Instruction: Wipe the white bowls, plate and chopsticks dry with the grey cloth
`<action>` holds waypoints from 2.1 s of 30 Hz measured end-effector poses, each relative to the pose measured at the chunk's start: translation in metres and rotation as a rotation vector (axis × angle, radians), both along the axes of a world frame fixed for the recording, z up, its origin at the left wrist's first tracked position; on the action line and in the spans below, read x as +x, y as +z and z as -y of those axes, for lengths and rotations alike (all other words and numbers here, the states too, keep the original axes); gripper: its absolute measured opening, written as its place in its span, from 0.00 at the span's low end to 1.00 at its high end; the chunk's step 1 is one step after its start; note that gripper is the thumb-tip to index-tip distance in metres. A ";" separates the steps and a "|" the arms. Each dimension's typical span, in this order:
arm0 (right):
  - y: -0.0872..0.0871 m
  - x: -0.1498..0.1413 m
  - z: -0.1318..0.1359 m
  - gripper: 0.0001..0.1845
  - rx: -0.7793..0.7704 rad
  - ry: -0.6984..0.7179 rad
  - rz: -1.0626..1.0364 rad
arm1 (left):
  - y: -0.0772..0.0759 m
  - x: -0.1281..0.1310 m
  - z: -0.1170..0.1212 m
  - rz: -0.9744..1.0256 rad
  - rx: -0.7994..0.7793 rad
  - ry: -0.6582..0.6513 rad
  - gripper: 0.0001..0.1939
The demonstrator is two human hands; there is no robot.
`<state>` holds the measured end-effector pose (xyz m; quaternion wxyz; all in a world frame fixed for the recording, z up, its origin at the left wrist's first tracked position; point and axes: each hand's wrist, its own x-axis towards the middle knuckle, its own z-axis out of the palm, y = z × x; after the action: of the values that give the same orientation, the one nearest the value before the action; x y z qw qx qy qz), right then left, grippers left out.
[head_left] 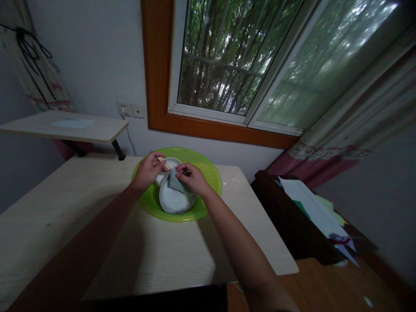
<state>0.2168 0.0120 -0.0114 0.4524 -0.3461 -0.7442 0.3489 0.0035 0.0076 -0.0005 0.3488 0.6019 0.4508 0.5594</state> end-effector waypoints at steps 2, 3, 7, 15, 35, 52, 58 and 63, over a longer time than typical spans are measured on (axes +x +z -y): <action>-0.001 0.001 -0.001 0.12 0.052 -0.031 0.050 | -0.001 -0.001 0.000 -0.007 0.017 -0.003 0.17; -0.001 0.001 -0.001 0.12 0.071 -0.045 0.071 | -0.001 -0.001 0.000 -0.004 0.025 -0.005 0.17; -0.002 0.000 0.000 0.13 0.048 -0.037 0.115 | -0.001 -0.002 0.001 0.027 0.058 -0.037 0.17; -0.011 -0.002 -0.001 0.17 -0.104 0.085 0.085 | -0.010 -0.009 -0.011 0.110 0.215 0.197 0.14; -0.015 0.001 0.002 0.21 -0.119 0.149 0.152 | -0.014 -0.010 -0.015 0.048 0.233 0.345 0.16; -0.011 0.000 0.004 0.17 -0.082 0.136 0.164 | -0.012 -0.010 -0.016 0.081 0.264 0.330 0.19; -0.008 0.001 0.006 0.16 -0.069 0.120 0.257 | -0.016 -0.016 -0.019 0.114 0.285 0.471 0.20; -0.004 0.000 0.007 0.14 -0.015 0.080 0.272 | -0.018 -0.020 -0.022 0.127 0.271 0.531 0.20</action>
<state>0.2172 0.0045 -0.0154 0.3304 -0.3639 -0.8092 0.3220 -0.0162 0.0292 -0.0186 0.1346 0.4678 0.4909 0.7225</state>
